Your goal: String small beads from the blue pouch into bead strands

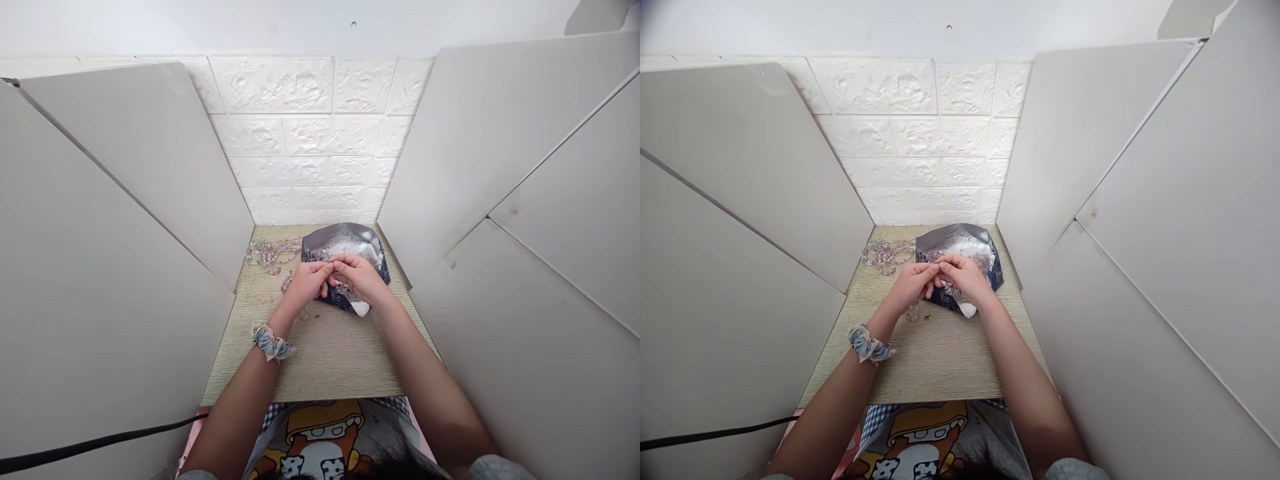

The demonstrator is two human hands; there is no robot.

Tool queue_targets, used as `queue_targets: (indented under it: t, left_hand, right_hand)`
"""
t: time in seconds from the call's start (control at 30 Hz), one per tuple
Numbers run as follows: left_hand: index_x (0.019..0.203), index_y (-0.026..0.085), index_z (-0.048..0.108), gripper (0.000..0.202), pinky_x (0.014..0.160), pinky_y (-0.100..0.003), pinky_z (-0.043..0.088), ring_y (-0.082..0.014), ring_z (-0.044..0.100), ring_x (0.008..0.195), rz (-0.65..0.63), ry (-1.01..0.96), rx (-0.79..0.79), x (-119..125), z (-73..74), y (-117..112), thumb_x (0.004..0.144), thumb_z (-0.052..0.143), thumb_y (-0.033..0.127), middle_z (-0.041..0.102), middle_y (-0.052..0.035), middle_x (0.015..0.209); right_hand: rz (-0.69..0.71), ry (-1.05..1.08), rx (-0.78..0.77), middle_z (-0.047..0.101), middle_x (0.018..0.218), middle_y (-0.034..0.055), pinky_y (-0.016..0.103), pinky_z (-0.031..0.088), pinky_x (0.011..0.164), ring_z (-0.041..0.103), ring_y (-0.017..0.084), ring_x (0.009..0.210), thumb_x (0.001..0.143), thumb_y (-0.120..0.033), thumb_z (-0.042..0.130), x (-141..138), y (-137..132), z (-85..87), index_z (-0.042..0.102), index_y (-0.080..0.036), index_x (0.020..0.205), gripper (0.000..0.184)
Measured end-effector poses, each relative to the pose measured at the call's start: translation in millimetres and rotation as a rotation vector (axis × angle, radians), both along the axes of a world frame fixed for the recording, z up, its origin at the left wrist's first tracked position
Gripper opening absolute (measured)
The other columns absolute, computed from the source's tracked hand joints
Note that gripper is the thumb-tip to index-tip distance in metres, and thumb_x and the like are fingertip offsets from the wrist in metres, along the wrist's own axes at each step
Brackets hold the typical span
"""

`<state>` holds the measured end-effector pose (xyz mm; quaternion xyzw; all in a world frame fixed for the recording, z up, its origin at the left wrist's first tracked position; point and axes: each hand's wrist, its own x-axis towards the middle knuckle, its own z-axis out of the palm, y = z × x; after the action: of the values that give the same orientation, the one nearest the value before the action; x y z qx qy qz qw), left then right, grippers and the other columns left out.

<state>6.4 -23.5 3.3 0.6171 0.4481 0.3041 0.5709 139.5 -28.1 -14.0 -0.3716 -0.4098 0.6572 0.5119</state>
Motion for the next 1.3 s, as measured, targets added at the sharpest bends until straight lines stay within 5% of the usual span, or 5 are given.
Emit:
queue_targets:
  t: [0.13, 0.47, 0.83, 1.0, 1.3]
  left_hand:
    - [0.056, 0.013, 0.052, 0.035, 0.035, -0.018, 0.016, -0.0027, 0.026, 0.027, -0.029, -0.075, -0.089, -1.3, 1.0, -0.2, 0.074, 0.044, 0.041, 0.041, 0.0043, 0.031]
    - [0.058, 0.012, 0.053, 0.036, 0.036, -0.019, 0.013, -0.0018, 0.028, 0.031, -0.015, -0.23, -0.144, -1.8, -7.4, 2.7, 0.07, 0.05, 0.046, 0.042, 0.0042, 0.039]
    - [0.065, 0.012, 0.054, 0.027, 0.035, -0.017, 0.021, -0.0028, 0.035, 0.036, 0.083, -0.154, -0.107, -1.2, -8.2, 4.9, 0.068, 0.05, 0.038, 0.048, 0.002, 0.048]
    - [0.074, 0.015, 0.049, 0.017, 0.037, -0.015, 0.029, -0.0059, 0.047, 0.051, 0.018, -0.322, -0.182, 0.5, -6.4, 4.0, 0.065, 0.05, 0.029, 0.05, 0.0011, 0.065]
    - [0.064, 0.014, 0.05, 0.022, 0.037, -0.017, 0.018, -0.0021, 0.026, 0.038, -0.164, -0.293, -0.177, -12.9, 0.2, 2.3, 0.07, 0.053, 0.036, 0.029, 0.007, 0.046]
  right_hand:
    - [0.03, -0.085, 0.078, 0.057, 0.056, -0.0042, 0.027, 0.044, 0.063, 0.053, 0.008, 0.053, 0.063, -0.031, 0.063, 3.0, 0.0, -1.1, 0.059, -0.018, 0.071, 0.016]
    - [-0.217, -0.411, 0.277, 0.061, 0.072, 0.0009, 0.027, 0.041, 0.069, 0.054, 0.013, 0.072, 0.061, -0.027, 0.062, 7.4, -2.3, 3.0, 0.063, -0.019, 0.062, 0.008]
    - [-0.35, -1.128, 0.591, 0.06, 0.086, 0.0015, 0.034, 0.025, 0.089, 0.052, 0.015, 0.086, 0.079, -0.023, 0.042, -0.2, -9.7, 7.9, 0.057, -0.021, 0.076, 0.015]
    - [-0.328, -1.122, 0.691, 0.056, 0.086, 0.003, 0.031, 0.027, 0.086, 0.049, 0.015, 0.086, 0.082, -0.021, 0.034, -6.2, -13.1, 5.8, 0.048, -0.02, 0.078, 0.015]
    - [-0.425, -0.918, 0.604, 0.052, 0.08, 0.0034, 0.029, 0.037, 0.073, 0.048, 0.015, 0.076, 0.082, -0.026, 0.03, -2.3, -15.4, 9.1, 0.042, -0.021, 0.077, 0.014]
